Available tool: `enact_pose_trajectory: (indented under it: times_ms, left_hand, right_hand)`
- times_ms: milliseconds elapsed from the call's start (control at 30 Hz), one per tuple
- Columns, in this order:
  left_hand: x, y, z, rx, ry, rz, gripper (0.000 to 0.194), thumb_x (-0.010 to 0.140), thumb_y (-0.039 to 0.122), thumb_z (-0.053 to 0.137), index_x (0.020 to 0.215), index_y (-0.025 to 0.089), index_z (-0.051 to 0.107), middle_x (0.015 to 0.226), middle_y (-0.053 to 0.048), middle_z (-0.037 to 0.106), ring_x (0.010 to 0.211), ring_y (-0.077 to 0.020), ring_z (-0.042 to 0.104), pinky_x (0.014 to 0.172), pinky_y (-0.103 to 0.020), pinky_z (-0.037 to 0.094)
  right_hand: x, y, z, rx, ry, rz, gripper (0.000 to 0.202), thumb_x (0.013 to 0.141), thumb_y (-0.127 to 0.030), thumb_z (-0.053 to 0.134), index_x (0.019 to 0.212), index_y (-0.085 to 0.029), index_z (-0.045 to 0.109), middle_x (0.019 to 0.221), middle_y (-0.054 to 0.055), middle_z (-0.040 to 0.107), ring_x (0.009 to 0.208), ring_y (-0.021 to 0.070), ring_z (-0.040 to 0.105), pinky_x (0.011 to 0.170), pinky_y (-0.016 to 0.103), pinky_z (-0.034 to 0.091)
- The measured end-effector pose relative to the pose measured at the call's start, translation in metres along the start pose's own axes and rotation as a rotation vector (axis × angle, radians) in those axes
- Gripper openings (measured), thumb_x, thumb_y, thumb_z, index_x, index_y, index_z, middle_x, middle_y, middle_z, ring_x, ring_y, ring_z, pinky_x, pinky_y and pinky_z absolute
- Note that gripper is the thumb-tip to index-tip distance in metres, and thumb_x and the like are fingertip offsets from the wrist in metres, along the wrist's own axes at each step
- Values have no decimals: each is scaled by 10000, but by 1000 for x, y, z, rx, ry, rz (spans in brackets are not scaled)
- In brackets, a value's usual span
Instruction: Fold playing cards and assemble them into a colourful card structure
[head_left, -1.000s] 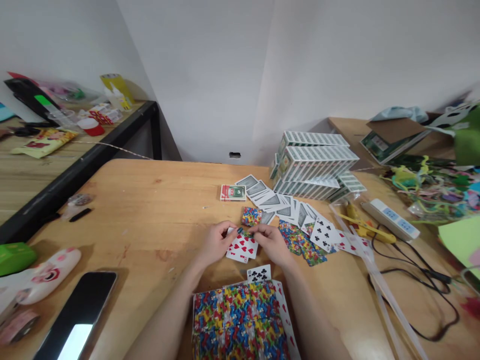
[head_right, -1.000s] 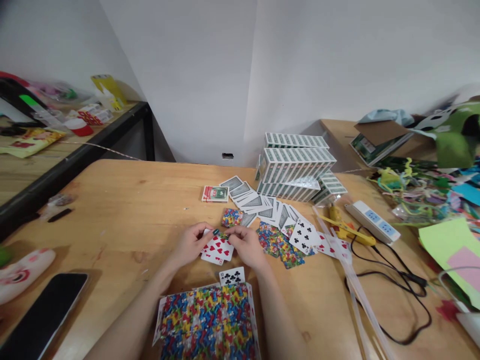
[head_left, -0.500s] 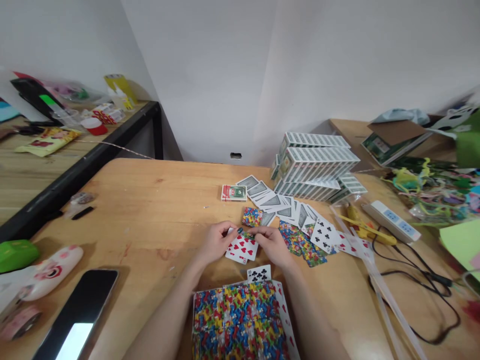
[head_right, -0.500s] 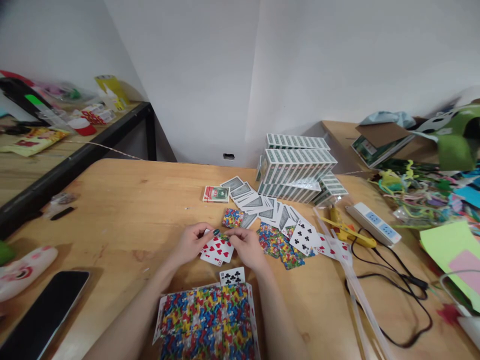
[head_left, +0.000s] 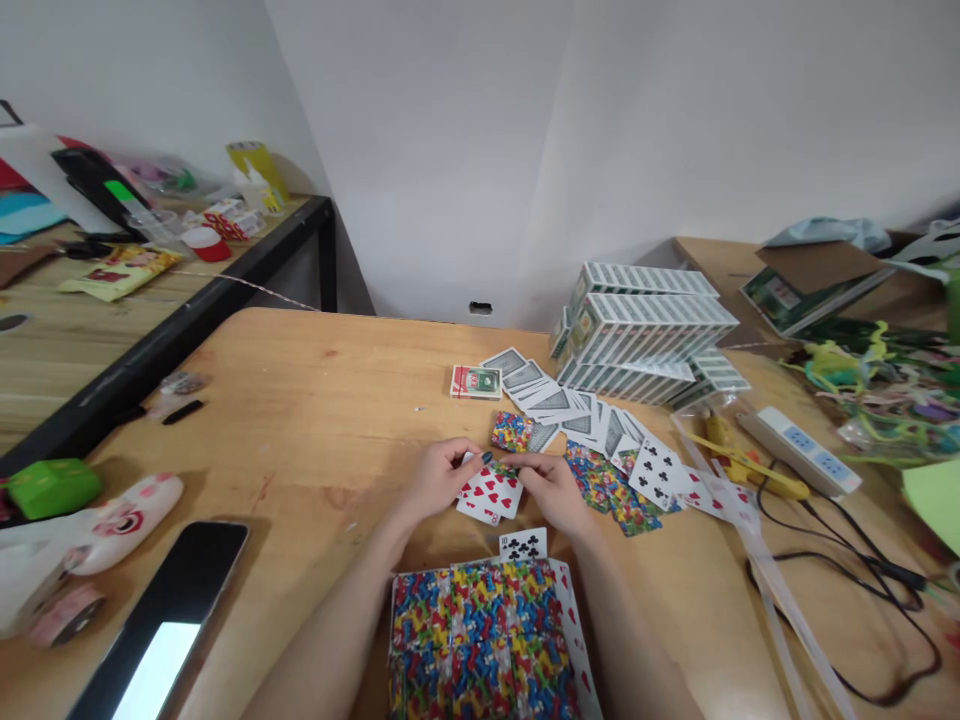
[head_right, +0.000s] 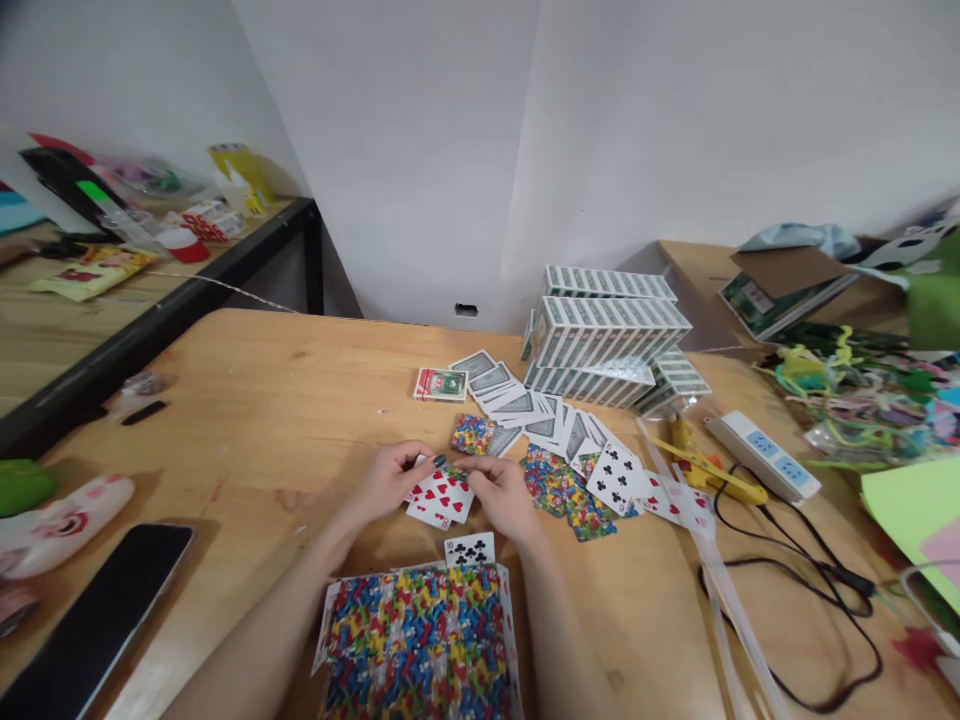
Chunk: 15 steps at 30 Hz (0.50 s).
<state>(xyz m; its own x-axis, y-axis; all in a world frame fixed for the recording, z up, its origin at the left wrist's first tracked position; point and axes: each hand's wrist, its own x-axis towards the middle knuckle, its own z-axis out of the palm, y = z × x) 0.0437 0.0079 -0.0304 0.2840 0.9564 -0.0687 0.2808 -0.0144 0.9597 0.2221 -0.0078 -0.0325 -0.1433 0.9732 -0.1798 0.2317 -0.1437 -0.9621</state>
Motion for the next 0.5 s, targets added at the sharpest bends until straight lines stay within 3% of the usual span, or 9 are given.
enact_pose_trajectory:
  times_ms: [233,500]
  left_hand:
    - [0,1,-1,3,-6,-8,227,740,335,508,700,124,584,573,20,504,514,-83,424,468,-178,332]
    - [-1,0,0,63,-50,40,226,748,317,501,734,123,617,594,4,553,535,-92,454,498,-185,357]
  right_hand:
    - [-3,-2,2,14,27,-12,293,660,-172,426,814,-164,676,566,4,605,582,145,530,518,226,397]
    - [-4,-10,10,101,-39,-29,166,691,-330,549,688,-165,563,588,-19,549,524,103,474,483,206,351]
